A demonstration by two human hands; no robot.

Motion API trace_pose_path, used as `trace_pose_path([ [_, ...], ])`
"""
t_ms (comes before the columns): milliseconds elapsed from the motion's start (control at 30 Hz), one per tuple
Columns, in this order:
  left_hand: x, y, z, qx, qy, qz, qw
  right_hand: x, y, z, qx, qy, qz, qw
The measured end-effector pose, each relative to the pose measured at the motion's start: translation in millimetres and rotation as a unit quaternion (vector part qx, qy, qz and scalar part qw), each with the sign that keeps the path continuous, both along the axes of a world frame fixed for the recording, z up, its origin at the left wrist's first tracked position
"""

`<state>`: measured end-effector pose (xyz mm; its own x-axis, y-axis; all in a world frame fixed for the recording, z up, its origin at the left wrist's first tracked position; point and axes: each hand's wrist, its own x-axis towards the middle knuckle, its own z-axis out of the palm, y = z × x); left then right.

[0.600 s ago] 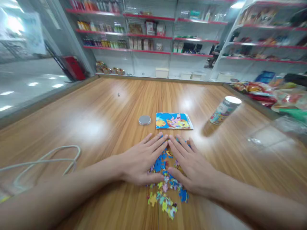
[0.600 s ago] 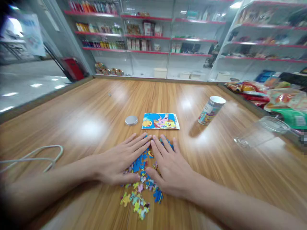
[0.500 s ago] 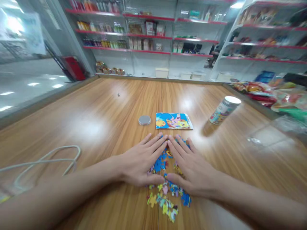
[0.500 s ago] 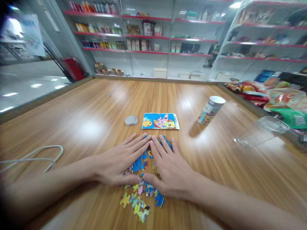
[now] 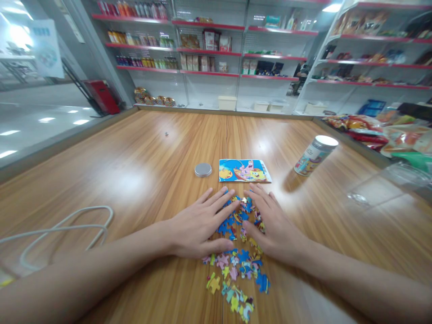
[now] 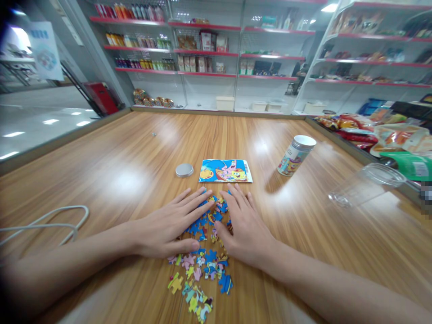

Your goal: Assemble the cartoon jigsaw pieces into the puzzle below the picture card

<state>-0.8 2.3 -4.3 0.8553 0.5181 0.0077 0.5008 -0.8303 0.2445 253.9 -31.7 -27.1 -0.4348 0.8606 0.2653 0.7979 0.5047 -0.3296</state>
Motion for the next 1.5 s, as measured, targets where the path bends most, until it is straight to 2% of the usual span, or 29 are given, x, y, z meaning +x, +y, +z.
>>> trace_pose_path([
  [333, -2.4, 3.1, -3.2, 0.033, -0.055, -0.032, 0.997, 2.2, 7.2, -2.2, 0.051, 0.094, 0.013, 0.994],
  [633, -0.3, 2.7, -4.1, 0.017, -0.102, 0.011, 0.995, -1.4, 3.5, 6.3, 0.058, 0.092, 0.015, 0.994],
  [867, -0.1, 4.8, -6.2, 0.045, -0.129, 0.023, 0.99, -2.2, -1.4, 12.2, 0.044, 0.117, 0.098, 0.987],
  [1133, -0.9, 6.9, -6.9, 0.074, -0.154, -0.023, 0.985, -2.7, -0.8, 11.8, 0.055, 0.104, 0.079, 0.99],
  [1400, -1.5, 6.6, -6.5, 0.071, -0.157, -0.023, 0.985, -2.4, -0.2, 11.5, 0.077, 0.075, 0.038, 0.993],
  [1500, -1.5, 6.4, -6.0, 0.075, -0.147, -0.023, 0.986, -1.4, 0.3, 8.8, 0.077, 0.07, 0.043, 0.994],
])
